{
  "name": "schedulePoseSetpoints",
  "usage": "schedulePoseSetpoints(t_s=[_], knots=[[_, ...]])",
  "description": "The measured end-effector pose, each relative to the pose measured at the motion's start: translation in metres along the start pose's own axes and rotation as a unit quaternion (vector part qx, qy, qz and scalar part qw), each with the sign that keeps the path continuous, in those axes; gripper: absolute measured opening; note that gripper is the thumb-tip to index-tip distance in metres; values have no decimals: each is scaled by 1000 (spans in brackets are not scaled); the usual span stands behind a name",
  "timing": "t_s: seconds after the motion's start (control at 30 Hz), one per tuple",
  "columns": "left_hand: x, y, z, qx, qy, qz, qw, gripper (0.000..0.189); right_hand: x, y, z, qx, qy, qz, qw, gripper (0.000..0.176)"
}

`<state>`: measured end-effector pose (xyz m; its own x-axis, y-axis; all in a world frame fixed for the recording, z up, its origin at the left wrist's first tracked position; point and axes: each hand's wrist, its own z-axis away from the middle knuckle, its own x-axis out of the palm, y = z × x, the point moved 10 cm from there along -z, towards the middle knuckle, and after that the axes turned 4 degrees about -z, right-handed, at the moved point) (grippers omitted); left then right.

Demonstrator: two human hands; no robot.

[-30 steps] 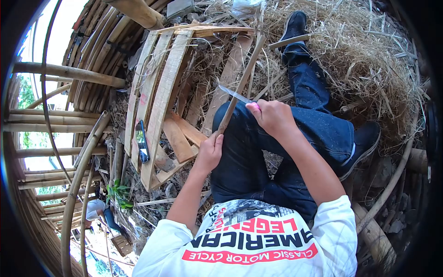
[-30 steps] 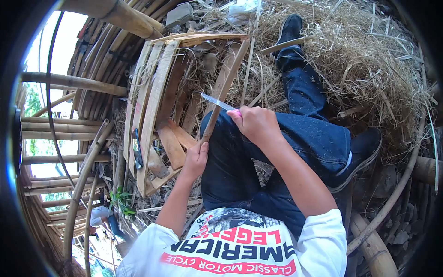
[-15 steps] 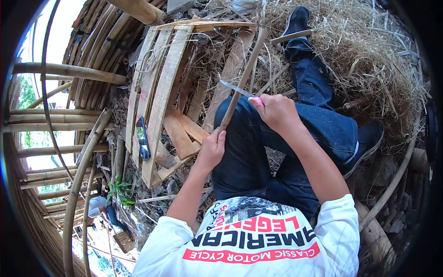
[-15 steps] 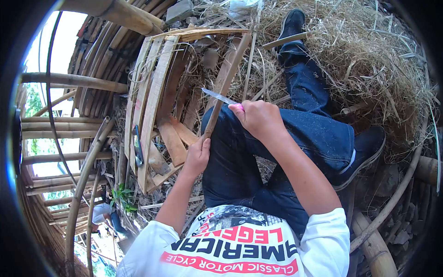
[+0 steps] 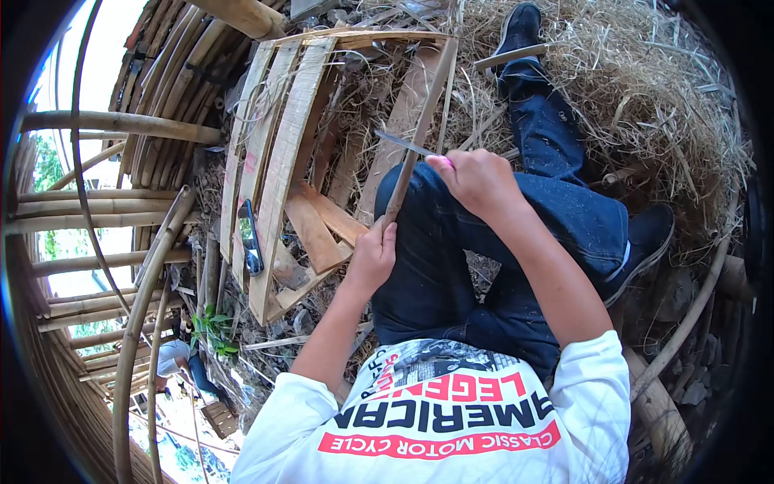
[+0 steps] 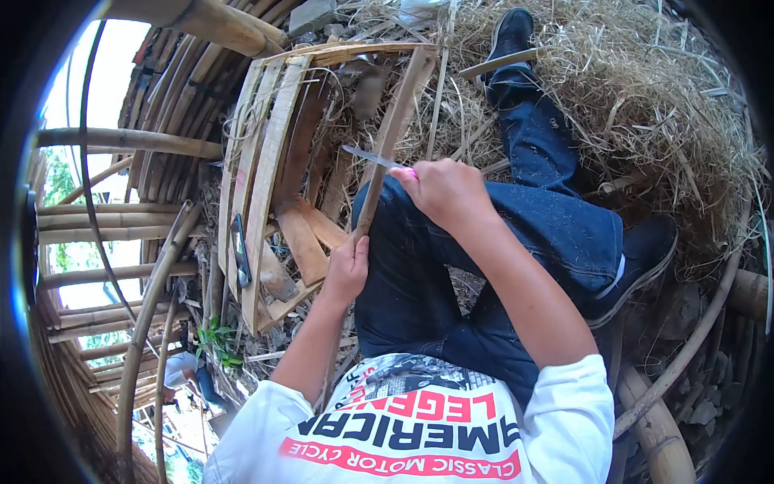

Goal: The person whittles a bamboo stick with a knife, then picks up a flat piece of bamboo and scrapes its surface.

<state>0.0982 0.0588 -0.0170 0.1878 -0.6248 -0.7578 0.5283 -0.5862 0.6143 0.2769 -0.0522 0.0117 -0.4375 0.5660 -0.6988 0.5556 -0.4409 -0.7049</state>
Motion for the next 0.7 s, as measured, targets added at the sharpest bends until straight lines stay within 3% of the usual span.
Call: schedulePoseSetpoints(t_s=[0.27, 0.57, 0.7], knots=[[-6, -2, -2, 53, 16, -17, 998, 25, 0, 0, 6, -5, -3, -10, 1000, 52], [-4, 0, 1, 18, 44, 4, 999, 24, 15, -8, -13, -38, 5, 9, 999, 53], [-5, -1, 0, 35, 18, -18, 999, 24, -6, 4, 7, -16, 12, 30, 999, 52]])
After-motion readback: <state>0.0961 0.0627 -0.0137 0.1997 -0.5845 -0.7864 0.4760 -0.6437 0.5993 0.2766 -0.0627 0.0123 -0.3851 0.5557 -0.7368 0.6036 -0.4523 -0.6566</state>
